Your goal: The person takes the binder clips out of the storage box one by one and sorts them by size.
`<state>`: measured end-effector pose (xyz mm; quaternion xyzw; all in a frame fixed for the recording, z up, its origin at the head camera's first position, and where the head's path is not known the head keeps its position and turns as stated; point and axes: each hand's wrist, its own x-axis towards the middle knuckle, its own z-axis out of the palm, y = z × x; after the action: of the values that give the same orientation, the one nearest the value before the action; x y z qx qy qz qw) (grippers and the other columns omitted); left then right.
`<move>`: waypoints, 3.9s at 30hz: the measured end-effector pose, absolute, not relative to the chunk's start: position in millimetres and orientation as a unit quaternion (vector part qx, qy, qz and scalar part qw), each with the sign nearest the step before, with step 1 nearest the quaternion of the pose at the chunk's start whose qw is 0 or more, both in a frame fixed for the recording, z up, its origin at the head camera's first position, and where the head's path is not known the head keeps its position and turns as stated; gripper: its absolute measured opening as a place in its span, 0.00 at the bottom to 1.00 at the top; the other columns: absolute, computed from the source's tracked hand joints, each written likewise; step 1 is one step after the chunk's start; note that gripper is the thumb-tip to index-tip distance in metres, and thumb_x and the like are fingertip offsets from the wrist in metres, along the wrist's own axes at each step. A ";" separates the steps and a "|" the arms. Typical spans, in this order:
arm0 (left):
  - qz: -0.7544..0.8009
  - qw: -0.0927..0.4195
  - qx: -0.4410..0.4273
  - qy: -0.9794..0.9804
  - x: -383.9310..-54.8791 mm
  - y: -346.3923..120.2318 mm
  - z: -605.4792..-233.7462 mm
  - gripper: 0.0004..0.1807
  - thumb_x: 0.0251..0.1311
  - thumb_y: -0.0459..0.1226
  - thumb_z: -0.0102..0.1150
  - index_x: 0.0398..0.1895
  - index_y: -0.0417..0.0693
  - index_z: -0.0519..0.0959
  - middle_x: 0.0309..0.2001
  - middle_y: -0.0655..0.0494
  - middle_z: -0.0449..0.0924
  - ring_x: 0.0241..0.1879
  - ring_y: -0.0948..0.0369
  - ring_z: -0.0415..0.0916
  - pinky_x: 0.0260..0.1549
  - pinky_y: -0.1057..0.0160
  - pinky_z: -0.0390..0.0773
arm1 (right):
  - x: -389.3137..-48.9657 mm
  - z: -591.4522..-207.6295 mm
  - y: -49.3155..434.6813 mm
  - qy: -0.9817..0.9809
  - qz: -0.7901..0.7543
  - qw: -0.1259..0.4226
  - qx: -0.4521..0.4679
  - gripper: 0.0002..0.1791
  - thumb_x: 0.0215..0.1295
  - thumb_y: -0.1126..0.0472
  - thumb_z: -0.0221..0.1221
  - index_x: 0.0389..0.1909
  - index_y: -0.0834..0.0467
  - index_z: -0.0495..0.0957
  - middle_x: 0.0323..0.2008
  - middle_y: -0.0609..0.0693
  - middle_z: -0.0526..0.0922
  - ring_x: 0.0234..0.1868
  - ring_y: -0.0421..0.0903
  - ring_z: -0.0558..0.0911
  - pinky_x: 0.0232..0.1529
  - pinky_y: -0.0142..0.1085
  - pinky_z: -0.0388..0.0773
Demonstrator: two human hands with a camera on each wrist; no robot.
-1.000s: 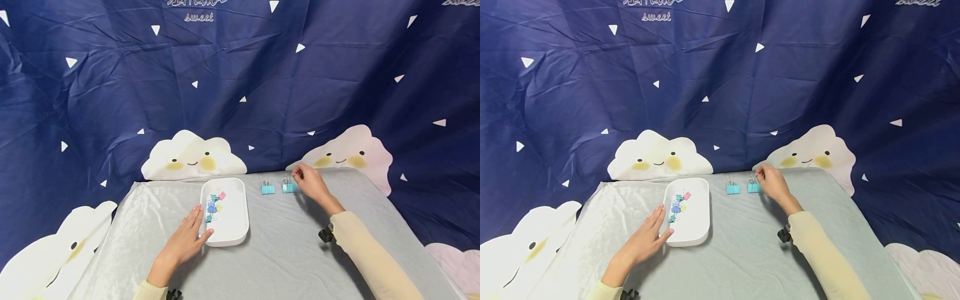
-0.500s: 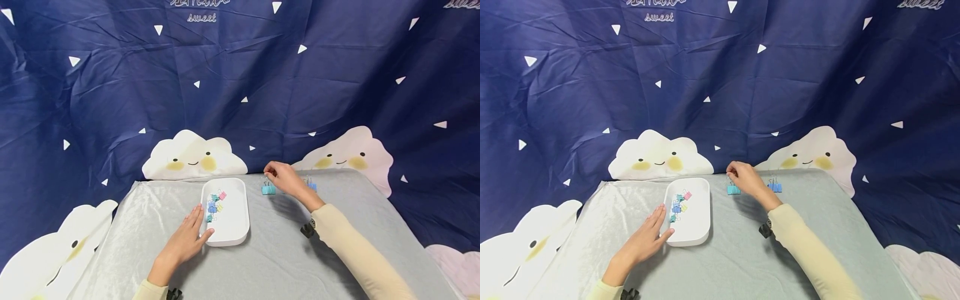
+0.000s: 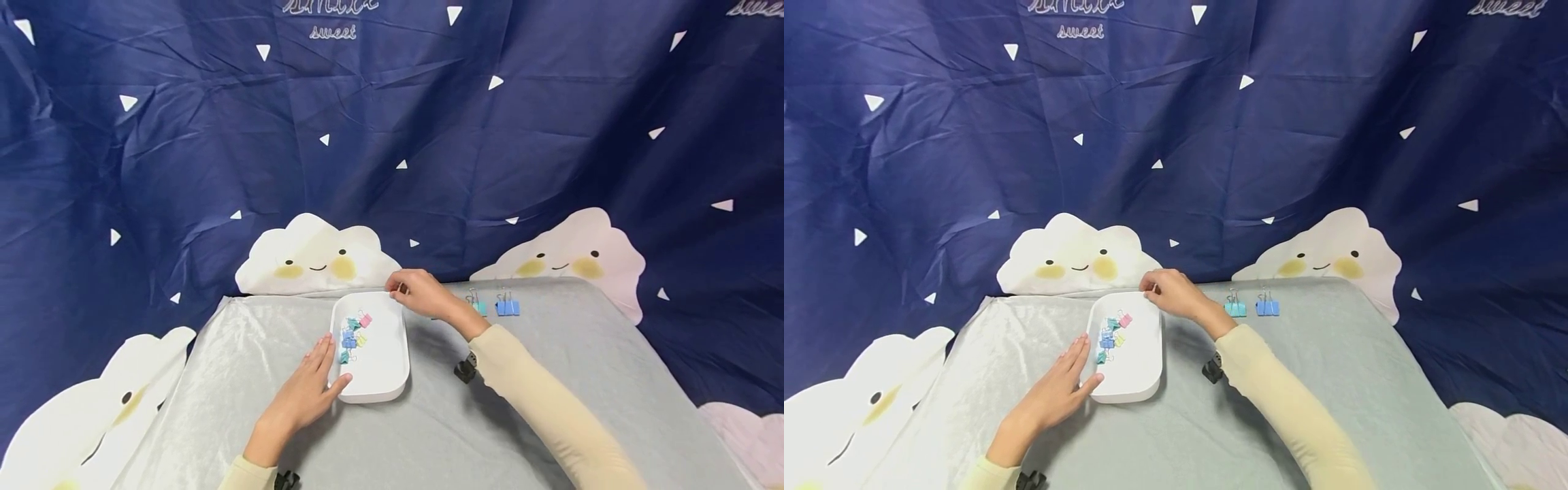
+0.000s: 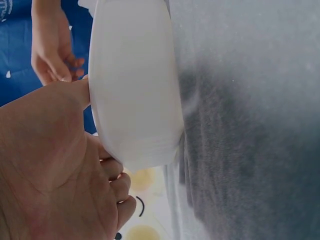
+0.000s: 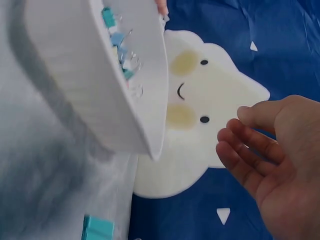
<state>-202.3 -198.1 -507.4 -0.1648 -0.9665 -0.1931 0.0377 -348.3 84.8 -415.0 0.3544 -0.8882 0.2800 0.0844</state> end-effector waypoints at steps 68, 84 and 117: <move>-0.186 0.043 -0.170 -0.967 -202.3 -198.5 -506.9 0.45 0.80 0.57 0.51 0.83 0.31 0.56 0.85 0.37 0.51 0.85 0.42 0.51 0.82 0.39 0.57 | -361.0 -478.4 -12.6 -0.896 0.115 -0.041 0.428 0.15 0.70 0.70 0.64 0.53 0.53 0.88 0.45 0.49 0.91 0.47 0.44 0.86 0.57 0.39 0.84; -0.200 0.055 -0.173 -0.963 -201.7 -198.1 -509.3 0.46 0.80 0.58 0.50 0.82 0.30 0.57 0.85 0.36 0.52 0.84 0.40 0.52 0.81 0.36 0.59 | -363.6 -473.1 1.0 -0.882 0.170 -0.006 0.440 0.04 0.66 0.68 0.70 0.40 0.60 0.91 0.39 0.51 0.85 0.41 0.45 0.83 0.47 0.36 0.83; -0.187 0.022 -0.158 -0.969 -204.1 -196.8 -504.8 0.47 0.80 0.59 0.49 0.85 0.34 0.52 0.87 0.40 0.47 0.86 0.44 0.48 0.84 0.40 0.55 | -350.8 -443.5 53.5 -0.876 0.258 0.025 0.406 0.03 0.71 0.65 0.68 0.39 0.56 0.90 0.39 0.46 0.91 0.40 0.40 0.85 0.46 0.33 0.84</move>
<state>-204.1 -196.8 -504.8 -0.1579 -0.9693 -0.1871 0.0221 -350.8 53.5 -443.5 0.4063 -0.8761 0.2583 0.0246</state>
